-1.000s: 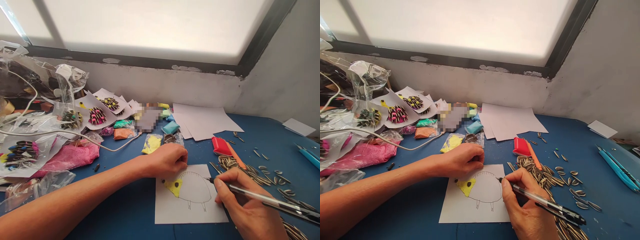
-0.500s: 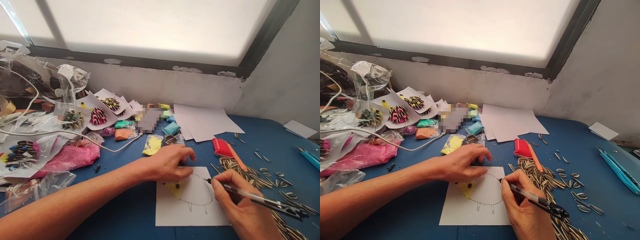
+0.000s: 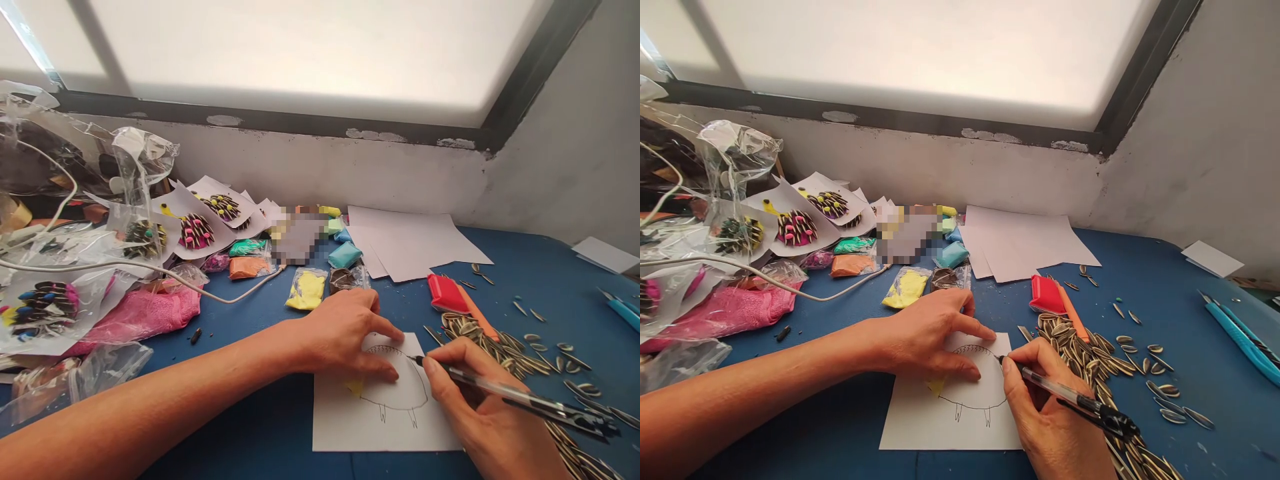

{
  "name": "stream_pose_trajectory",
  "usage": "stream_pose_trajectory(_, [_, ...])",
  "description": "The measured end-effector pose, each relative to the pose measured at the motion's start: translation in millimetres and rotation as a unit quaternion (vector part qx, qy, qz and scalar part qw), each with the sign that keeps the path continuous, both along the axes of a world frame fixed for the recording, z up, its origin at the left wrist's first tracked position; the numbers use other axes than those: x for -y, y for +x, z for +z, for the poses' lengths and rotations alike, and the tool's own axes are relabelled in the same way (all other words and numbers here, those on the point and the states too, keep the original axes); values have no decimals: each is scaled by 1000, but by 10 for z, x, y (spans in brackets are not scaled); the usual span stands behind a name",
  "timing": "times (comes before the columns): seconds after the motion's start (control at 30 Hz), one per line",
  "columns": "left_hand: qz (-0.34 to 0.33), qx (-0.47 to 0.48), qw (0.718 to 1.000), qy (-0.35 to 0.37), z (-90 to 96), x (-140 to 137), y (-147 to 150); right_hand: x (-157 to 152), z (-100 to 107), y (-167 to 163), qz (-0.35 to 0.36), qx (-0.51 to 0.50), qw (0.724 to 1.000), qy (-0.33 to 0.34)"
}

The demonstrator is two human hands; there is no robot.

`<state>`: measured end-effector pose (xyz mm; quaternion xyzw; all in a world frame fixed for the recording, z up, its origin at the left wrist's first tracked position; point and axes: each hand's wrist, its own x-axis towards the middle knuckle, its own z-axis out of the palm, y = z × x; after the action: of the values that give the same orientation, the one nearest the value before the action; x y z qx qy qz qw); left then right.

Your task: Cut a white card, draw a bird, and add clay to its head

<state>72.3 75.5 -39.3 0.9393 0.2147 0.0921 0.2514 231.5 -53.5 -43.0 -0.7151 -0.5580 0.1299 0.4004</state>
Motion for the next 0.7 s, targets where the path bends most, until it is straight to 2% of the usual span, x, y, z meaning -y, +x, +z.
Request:
stream_pose_trajectory(0.5, [-28,-25,999,39,66,20,-19,-20,-20,50,17,24,1000,1])
stream_pose_trajectory(0.7, [-25,-19,999,36,54,17,-18,-45,-107,185,57,71,996,10])
